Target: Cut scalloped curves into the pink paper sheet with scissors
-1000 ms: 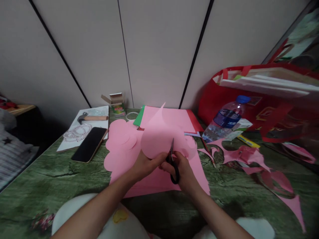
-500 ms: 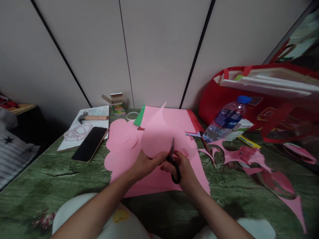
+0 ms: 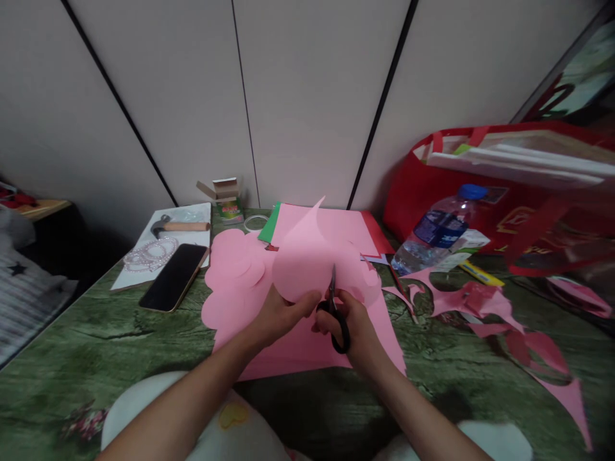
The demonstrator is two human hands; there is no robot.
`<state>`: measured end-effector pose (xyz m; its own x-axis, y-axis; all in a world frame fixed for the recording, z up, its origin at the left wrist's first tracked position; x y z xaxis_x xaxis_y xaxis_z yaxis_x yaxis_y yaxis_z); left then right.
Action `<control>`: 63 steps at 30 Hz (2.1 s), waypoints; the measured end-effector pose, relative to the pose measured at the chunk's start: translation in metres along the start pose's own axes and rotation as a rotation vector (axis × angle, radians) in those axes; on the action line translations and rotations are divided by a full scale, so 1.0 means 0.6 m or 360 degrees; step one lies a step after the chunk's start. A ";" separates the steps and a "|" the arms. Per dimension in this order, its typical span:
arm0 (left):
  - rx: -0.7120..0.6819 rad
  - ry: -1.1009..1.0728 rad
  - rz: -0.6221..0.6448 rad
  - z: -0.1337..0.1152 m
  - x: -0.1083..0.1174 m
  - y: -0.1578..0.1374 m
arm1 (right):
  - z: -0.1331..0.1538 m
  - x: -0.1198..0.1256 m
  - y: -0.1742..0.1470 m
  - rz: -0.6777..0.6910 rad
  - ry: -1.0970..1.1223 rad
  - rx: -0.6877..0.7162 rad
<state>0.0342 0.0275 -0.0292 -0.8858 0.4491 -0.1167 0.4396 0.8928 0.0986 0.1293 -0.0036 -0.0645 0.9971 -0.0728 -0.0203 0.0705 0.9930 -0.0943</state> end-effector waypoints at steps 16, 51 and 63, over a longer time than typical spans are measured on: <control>-0.0059 0.0040 -0.0065 -0.006 0.009 0.005 | -0.003 0.002 0.001 -0.0054 -0.0057 -0.0060; -0.0047 0.0144 -0.0350 -0.011 0.018 -0.008 | -0.001 -0.006 0.001 0.0120 -0.0065 0.0060; -0.0009 0.0099 -0.0336 -0.007 0.023 -0.004 | 0.007 -0.002 -0.001 0.0057 -0.0121 0.0049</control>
<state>0.0202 0.0317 -0.0266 -0.9657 0.2488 -0.0744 0.2425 0.9665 0.0840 0.1283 -0.0035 -0.0603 0.9981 -0.0313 0.0527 0.0346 0.9973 -0.0643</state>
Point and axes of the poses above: each hand's wrist, its own y-axis towards the middle knuckle, its own x-axis out of the back of the hand, z = x × y, the point moved 8 cm from there along y, towards the middle knuckle, and after that the axes turned 9 degrees about -y, right-handed, at the moved point
